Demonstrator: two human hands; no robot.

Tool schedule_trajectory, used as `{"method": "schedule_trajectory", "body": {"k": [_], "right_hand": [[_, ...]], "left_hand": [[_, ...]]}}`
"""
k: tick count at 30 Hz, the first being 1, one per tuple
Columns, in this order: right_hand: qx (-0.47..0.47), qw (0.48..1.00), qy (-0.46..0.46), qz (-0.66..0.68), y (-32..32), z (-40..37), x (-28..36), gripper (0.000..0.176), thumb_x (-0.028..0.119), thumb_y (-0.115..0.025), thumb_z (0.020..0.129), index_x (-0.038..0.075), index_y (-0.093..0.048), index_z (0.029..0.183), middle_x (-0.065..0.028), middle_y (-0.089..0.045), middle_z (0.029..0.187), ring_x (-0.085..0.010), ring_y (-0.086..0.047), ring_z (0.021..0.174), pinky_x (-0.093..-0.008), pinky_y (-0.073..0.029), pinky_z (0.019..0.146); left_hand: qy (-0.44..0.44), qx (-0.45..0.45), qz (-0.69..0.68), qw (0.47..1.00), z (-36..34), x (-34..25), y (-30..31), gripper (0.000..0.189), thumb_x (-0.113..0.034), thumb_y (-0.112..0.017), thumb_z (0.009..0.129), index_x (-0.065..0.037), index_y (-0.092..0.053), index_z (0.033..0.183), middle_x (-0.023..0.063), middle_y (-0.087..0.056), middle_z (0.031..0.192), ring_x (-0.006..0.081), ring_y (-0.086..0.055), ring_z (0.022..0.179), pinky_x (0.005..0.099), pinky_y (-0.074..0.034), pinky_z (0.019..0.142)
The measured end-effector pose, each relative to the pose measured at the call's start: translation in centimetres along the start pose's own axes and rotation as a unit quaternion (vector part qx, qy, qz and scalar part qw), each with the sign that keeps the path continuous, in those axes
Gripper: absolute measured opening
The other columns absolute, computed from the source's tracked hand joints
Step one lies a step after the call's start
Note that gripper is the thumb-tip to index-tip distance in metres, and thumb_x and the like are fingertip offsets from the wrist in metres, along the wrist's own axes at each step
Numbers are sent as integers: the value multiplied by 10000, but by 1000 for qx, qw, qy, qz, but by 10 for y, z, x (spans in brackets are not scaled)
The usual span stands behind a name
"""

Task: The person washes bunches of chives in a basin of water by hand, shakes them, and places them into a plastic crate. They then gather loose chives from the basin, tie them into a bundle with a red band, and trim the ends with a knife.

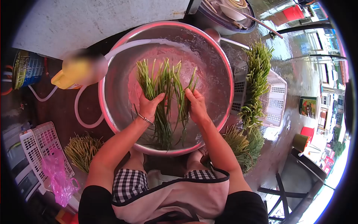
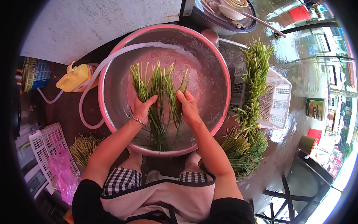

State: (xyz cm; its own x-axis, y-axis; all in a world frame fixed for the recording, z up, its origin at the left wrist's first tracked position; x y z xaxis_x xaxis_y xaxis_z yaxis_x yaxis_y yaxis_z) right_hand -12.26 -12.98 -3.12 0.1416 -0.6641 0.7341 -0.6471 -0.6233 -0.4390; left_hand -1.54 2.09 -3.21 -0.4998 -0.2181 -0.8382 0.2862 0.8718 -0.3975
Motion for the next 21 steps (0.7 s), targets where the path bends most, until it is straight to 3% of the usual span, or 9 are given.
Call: {"method": "schedule_trajectory", "body": {"k": [3, 6, 9, 10, 14, 17, 19, 21], "right_hand": [[5, 1000, 13, -26, -1, 2, 6, 215, 275, -593, 995, 71, -658, 980, 20, -613, 804, -70, -568, 630, -234, -495, 548], [18, 997, -31, -65, 1, 2, 2, 257, 303, -604, 988, 65, -686, 1040, 24, -613, 801, -67, -576, 688, -245, -507, 617], [-21, 993, 13, -115, -9, 10, -15, 289, 313, -617, 980, 66, -688, 1111, -1, -674, 924, -75, -617, 816, -247, -515, 724], [14, 996, 0, -92, -15, 8, -14, 386, 351, -584, 995, 62, -637, 1245, -17, -682, 1019, -81, -618, 908, -254, -495, 839], [-3, 998, -51, -19, -30, 10, -18, 504, 435, -500, 1016, 77, -538, 1369, -67, -564, 1305, -141, -551, 1106, -301, -433, 977], [-25, 999, -9, -25, -33, 16, -32, 572, 481, -417, 1032, 79, -454, 1438, -101, -492, 1383, -183, -482, 1220, -343, -390, 1043], [-52, 997, 15, -52, -34, 23, -38, 600, 502, -373, 1037, 76, -425, 1455, -122, -450, 1414, -209, -431, 1280, -365, -368, 1065], [-33, 997, 45, -54, -40, 16, -33, 565, 458, -363, 1052, 82, -384, 1473, -124, -458, 1407, -205, -465, 1258, -345, -362, 1077]], "left_hand": [[66, 23, -15, 997, -4, -3, -1, 387, -6, -728, 846, -31, -571, 1199, 55, -681, 1037, 149, -673, 878, 285, -567, 769], [73, 41, -21, 996, 5, 1, -4, 439, -73, -785, 819, -41, -579, 1205, 37, -683, 1048, 133, -654, 941, 285, -530, 859], [97, 112, -62, 987, 8, 2, -16, 489, -113, -827, 784, -47, -585, 1204, 33, -672, 1089, 132, -638, 982, 302, -517, 882], [91, 127, -25, 987, 11, 9, -14, 490, -79, -777, 821, -58, -548, 1253, 33, -651, 1138, 162, -625, 1044, 330, -494, 944], [93, 84, -14, 992, 6, 13, -23, 614, -15, -799, 772, -66, -484, 1297, 32, -606, 1182, 169, -603, 1082, 324, -483, 961], [58, 97, 18, 993, 13, 27, -17, 626, 10, -803, 752, -68, -486, 1286, 42, -590, 1210, 166, -583, 1110, 319, -479, 965], [-21, 81, 66, 994, 12, 24, -18, 604, -6, -821, 718, -49, -517, 1238, 53, -623, 1150, 162, -615, 1027, 314, -501, 913], [-60, 59, 83, 993, 11, 24, -20, 613, -23, -837, 692, -38, -524, 1219, 60, -635, 1126, 161, -627, 994, 312, -511, 887]]}}
Point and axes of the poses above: each hand's wrist, its own z-axis towards the middle knuckle, its own y-axis out of the back of the hand, x = y × z, the point moved 3 cm from there along z, towards the middle knuckle
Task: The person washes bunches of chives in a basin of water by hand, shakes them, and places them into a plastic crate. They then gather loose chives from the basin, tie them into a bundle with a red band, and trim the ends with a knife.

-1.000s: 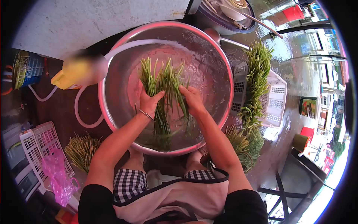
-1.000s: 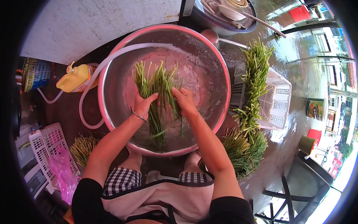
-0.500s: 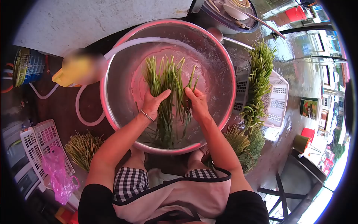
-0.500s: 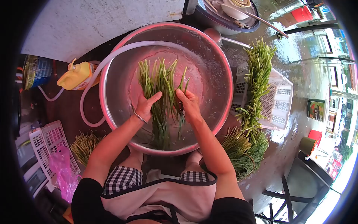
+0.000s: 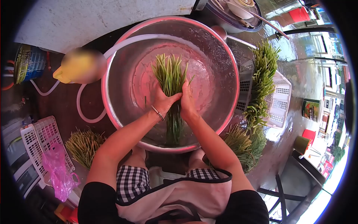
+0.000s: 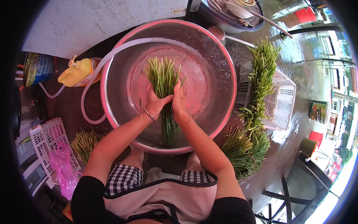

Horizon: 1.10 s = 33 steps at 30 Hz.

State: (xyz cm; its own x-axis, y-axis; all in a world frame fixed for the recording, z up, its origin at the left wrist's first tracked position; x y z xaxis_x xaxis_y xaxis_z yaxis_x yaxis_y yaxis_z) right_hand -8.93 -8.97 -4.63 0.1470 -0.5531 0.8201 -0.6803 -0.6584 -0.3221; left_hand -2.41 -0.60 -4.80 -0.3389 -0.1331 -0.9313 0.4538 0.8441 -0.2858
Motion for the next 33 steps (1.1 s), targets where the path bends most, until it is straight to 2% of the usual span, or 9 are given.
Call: {"method": "schedule_trajectory", "body": {"k": [4, 7, 10, 13, 16, 19, 25, 31, 33], "right_hand": [[-6, 1000, -15, 11, 8, 6, -18, 622, 493, -437, 1013, 42, -418, 1441, -149, -475, 1372, -252, -463, 1260, -385, -387, 1049], [21, 981, -9, -191, 33, 7, 14, 628, 441, -601, 947, 28, -468, 1401, -129, -554, 1300, -240, -550, 1156, -386, -452, 978], [-68, 928, 125, -345, 68, 26, 25, 574, 347, -730, 866, 16, -569, 1307, -103, -636, 1174, -192, -619, 1006, -351, -515, 856], [-112, 979, 77, -154, 64, 24, 53, 409, 272, -765, 842, -7, -683, 1129, -76, -687, 1020, -126, -628, 897, -288, -515, 761], [-109, 975, 105, -165, 58, 35, 52, 292, 230, -769, 837, -21, -731, 983, -40, -702, 871, -81, -614, 775, -238, -486, 677], [-87, 974, 37, -204, 47, 34, 59, 257, 214, -775, 832, -27, -744, 918, -13, -696, 799, -65, -592, 724, -231, -465, 656], [-67, 975, 44, -206, 51, 40, 49, 245, 220, -776, 829, -15, -742, 888, -15, -688, 769, -62, -579, 698, -227, -452, 632], [-34, 929, 77, -361, 46, 31, 48, 228, 206, -737, 848, -20, -703, 849, -9, -666, 727, -52, -564, 673, -237, -457, 631], [43, 916, 157, -366, 43, 19, 46, 196, 189, -722, 846, -5, -696, 850, -20, -659, 737, -83, -572, 666, -261, -465, 633]], "left_hand": [[15, -19, 31, 999, 0, 4, 3, 676, -40, -843, 676, -31, -480, 1247, 69, -609, 1149, 173, -604, 1038, 325, -496, 904], [-12, -15, 145, 989, 3, 2, 14, 722, -21, -830, 688, -36, -444, 1298, 74, -584, 1203, 191, -582, 1096, 338, -474, 954], [-59, -22, 235, 970, 2, -3, 14, 761, -25, -828, 678, -30, -426, 1324, 92, -569, 1230, 217, -567, 1132, 358, -452, 992], [-94, -24, 269, 958, 1, -8, 11, 746, -77, -831, 655, -16, -433, 1283, 145, -582, 1177, 288, -585, 1100, 386, -461, 962], [-97, -18, 279, 955, 0, -10, 8, 736, -106, -830, 655, -15, -429, 1266, 170, -594, 1143, 323, -602, 1073, 403, -473, 935], [-98, -13, 305, 947, -3, -11, 8, 734, -110, -825, 669, -19, -418, 1273, 176, -600, 1133, 333, -609, 1068, 413, -479, 923], [-104, 7, 292, 951, -3, -10, 6, 729, -110, -817, 683, -23, -407, 1280, 186, -602, 1132, 346, -613, 1071, 422, -484, 912], [-105, -8, 302, 948, 0, -11, 8, 717, -101, -812, 670, -14, -425, 1266, 176, -599, 1120, 341, -614, 1051, 422, -482, 915], [-109, -21, 303, 946, 3, -9, 12, 709, -96, -812, 662, -11, -436, 1257, 171, -591, 1131, 336, -608, 1055, 419, -479, 922]]}}
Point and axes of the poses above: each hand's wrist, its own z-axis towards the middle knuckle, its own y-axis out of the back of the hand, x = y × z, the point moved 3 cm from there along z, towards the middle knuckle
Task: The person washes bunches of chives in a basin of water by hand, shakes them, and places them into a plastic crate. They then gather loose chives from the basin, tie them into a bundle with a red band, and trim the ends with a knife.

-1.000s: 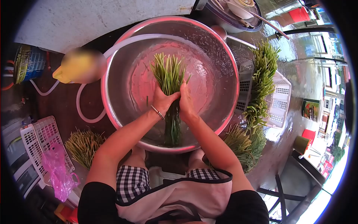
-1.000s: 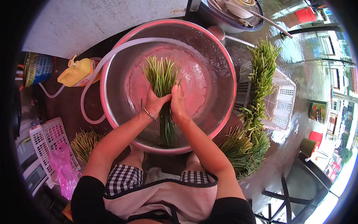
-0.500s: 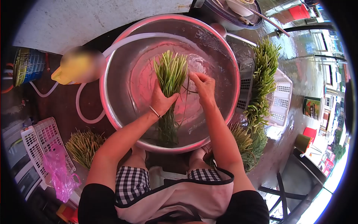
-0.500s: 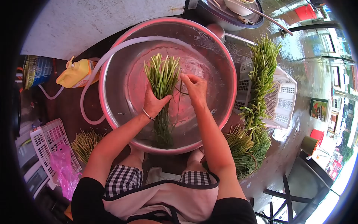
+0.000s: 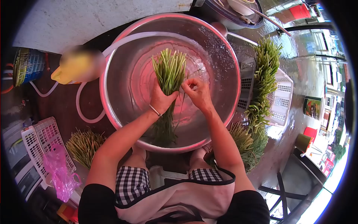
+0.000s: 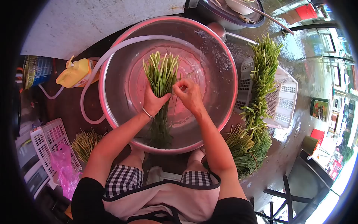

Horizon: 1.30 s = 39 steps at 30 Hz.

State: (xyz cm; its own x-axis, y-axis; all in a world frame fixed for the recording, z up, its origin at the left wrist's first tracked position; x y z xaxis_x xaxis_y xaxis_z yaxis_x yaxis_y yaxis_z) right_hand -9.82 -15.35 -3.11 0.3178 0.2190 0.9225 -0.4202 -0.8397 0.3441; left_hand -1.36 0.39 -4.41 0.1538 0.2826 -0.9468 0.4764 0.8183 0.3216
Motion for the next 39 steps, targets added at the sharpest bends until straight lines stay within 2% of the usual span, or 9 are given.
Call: {"method": "schedule_trajectory", "body": {"k": [1, 4, 7, 8, 11, 20, 23, 30, 39], "right_hand": [[21, 998, 51, -1, 0, -5, 2, 180, 181, -714, 846, 3, -693, 851, -26, -655, 741, -98, -577, 662, -273, -469, 633], [40, 995, -20, 87, 14, -13, -7, 139, 176, -717, 832, 39, -695, 844, -59, -647, 788, -165, -595, 681, -311, -482, 646], [-174, 916, 123, -340, 40, -9, 0, 155, 203, -736, 829, 54, -706, 863, -69, -672, 823, -194, -622, 701, -330, -492, 664], [-199, 890, 190, -365, 42, -8, 5, 236, 259, -763, 823, 41, -722, 904, -64, -710, 844, -175, -641, 704, -319, -496, 666], [-102, 994, -6, -45, 27, 4, 2, 267, 280, -767, 829, 44, -743, 951, -69, -728, 839, -152, -629, 658, -309, -490, 641], [7, 969, -181, 170, 4, 15, -12, 196, 169, -749, 861, 0, -741, 960, -30, -716, 810, -99, -654, 680, -222, -471, 541], [-6, 941, -211, 263, -7, 7, -11, 211, 170, -743, 874, 15, -732, 1015, -33, -712, 834, -91, -657, 682, -210, -483, 514], [30, 940, -205, 271, -4, 7, -15, 261, 138, -716, 893, 9, -697, 1118, -49, -713, 918, -94, -663, 723, -230, -522, 548], [62, 942, -180, 277, -9, 6, -17, 246, 113, -686, 904, 16, -696, 1130, -34, -705, 909, -79, -635, 701, -217, -512, 545]], "left_hand": [[0, -9, -1, 1000, 1, 3, 1, 706, -94, -812, 658, -10, -442, 1253, 170, -587, 1138, 333, -604, 1059, 417, -477, 926], [12, -9, -14, 1000, 2, 5, 5, 709, -93, -815, 654, -11, -447, 1254, 170, -573, 1167, 324, -593, 1081, 413, -469, 939], [16, -3, -21, 1000, -1, 0, 6, 712, -96, -816, 661, -13, -443, 1262, 171, -574, 1171, 321, -591, 1093, 411, -467, 945], [15, -3, -20, 1000, -2, -2, 7, 713, -98, -816, 664, -14, -441, 1265, 171, -576, 1168, 321, -593, 1094, 411, -467, 946], [28, 9, -10, 1000, -6, -8, 4, 715, -102, -818, 673, -19, -438, 1273, 174, -583, 1165, 322, -596, 1097, 410, -467, 948], [22, 27, -94, 995, -4, 0, -2, 656, -117, -837, 712, -12, -471, 1246, 111, -624, 1131, 231, -635, 1021, 356, -509, 891], [112, 91, -255, 956, 4, -3, -4, 619, -65, -797, 780, -34, -457, 1297, 57, -608, 1183, 156, -610, 1057, 309, -501, 925], [186, 97, -338, 918, 10, 1, 1, 461, 22, -753, 790, -38, -552, 1201, 27, -649, 1063, 138, -649, 957, 290, -558, 810], [157, 96, -325, 928, 12, -2, -2, 535, 51, -746, 778, -40, -511, 1250, 35, -636, 1103, 143, -645, 989, 294, -547, 857]]}}
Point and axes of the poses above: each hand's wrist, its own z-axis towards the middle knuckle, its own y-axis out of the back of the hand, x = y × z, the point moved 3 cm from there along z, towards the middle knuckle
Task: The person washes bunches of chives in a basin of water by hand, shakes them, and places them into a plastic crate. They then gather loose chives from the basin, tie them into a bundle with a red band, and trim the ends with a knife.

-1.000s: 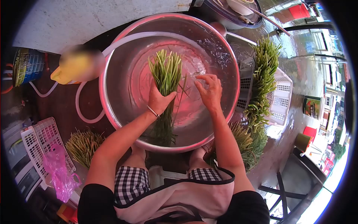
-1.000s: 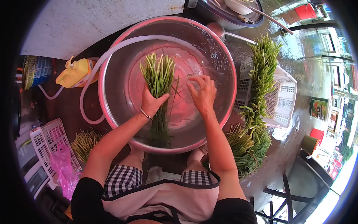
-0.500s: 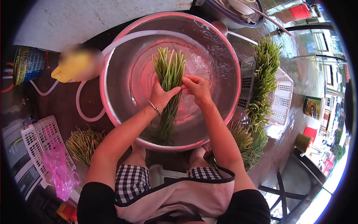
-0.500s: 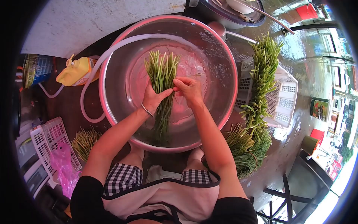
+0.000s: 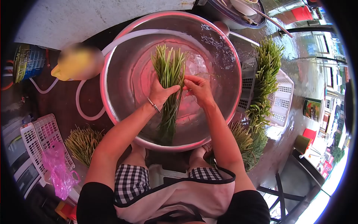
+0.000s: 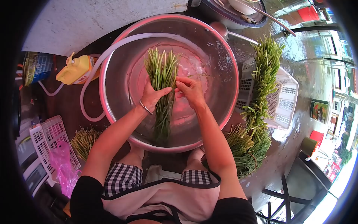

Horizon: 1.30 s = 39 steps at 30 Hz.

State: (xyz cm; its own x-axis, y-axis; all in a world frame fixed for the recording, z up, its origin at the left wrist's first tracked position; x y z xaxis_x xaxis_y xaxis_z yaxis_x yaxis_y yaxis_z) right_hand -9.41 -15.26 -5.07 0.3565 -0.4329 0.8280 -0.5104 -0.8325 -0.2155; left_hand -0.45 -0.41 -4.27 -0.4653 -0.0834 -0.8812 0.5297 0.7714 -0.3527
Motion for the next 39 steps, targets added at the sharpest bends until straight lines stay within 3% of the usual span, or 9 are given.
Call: {"method": "schedule_trajectory", "body": {"k": [5, 11, 14, 17, 22, 26, 32, 35, 39], "right_hand": [[-26, 994, -6, -107, -2, -1, 9, 184, 116, -681, 855, 7, -707, 1001, -23, -694, 853, -79, -626, 705, -228, -488, 562], [-79, 942, 113, -305, -5, 5, -2, 200, 171, -690, 738, 7, -655, 847, -80, -674, 750, -197, -642, 690, -345, -503, 667], [-37, 913, 111, -392, -7, -2, -10, 237, 220, -705, 745, 12, -649, 843, -107, -674, 756, -233, -643, 685, -366, -505, 677], [52, 908, 64, -410, -3, -8, -13, 222, 207, -714, 766, 12, -668, 860, -71, -674, 764, -189, -635, 689, -339, -503, 670], [22, 982, 31, -183, 2, -15, 15, 247, 174, -725, 822, 10, -685, 1002, -6, -655, 793, -96, -582, 667, -274, -477, 598], [0, 998, -14, -64, -6, -5, 14, 266, 178, -720, 867, 19, -674, 1075, -14, -673, 839, -58, -559, 631, -226, -441, 514], [31, 999, -21, 10, 4, 2, 0, 186, 149, -684, 899, 23, -680, 1035, -33, -692, 850, -52, -563, 603, -199, -442, 489], [-2, 999, -26, -33, -4, -3, 7, 185, 138, -670, 890, 5, -678, 1018, -31, -697, 834, -73, -574, 597, -220, -446, 506], [-59, 972, 99, -205, -4, 8, -9, 160, 86, -647, 833, 0, -668, 967, -27, -679, 792, -94, -582, 628, -243, -449, 568]], "left_hand": [[-21, 1, 34, 999, 1, 2, 3, 593, 56, -747, 767, -43, -477, 1285, 33, -627, 1122, 137, -630, 1017, 292, -519, 910], [-50, -36, 85, 994, -1, 4, 1, 589, 62, -745, 762, -43, -482, 1280, 25, -628, 1104, 132, -626, 1000, 287, -515, 900], [-28, -29, 55, 998, 3, 5, 6, 556, 60, -737, 773, -41, -508, 1270, 25, -639, 1093, 134, -628, 998, 283, -511, 898], [-5, -13, 4, 1000, 6, -1, 8, 509, 57, -726, 789, -40, -541, 1253, 32, -651, 1099, 138, -633, 997, 285, -512, 904], [9, 34, -34, 999, 6, -1, 8, 483, 55, -714, 803, -46, -561, 1251, 36, -654, 1125, 138, -633, 1011, 289, -514, 899], [21, 19, -16, 999, -2, -8, 1, 470, 44, -722, 799, -50, -565, 1231, 25, -653, 1110, 128, -628, 1003, 286, -513, 885], [34, 47, -17, 998, 0, -8, 2, 451, 29, -735, 791, -46, -573, 1205, 13, -647, 1092, 114, -624, 980, 281, -513, 872], [18, 38, -8, 999, 0, -5, 2, 453, 34, -736, 788, -43, -574, 1205, 13, -649, 1089, 112, -628, 967, 280, -514, 870], [16, 36, 10, 999, 2, 2, 3, 450, 48, -730, 787, -38, -576, 1201, 18, -651, 1091, 115, -632, 970, 279, -517, 874]]}}
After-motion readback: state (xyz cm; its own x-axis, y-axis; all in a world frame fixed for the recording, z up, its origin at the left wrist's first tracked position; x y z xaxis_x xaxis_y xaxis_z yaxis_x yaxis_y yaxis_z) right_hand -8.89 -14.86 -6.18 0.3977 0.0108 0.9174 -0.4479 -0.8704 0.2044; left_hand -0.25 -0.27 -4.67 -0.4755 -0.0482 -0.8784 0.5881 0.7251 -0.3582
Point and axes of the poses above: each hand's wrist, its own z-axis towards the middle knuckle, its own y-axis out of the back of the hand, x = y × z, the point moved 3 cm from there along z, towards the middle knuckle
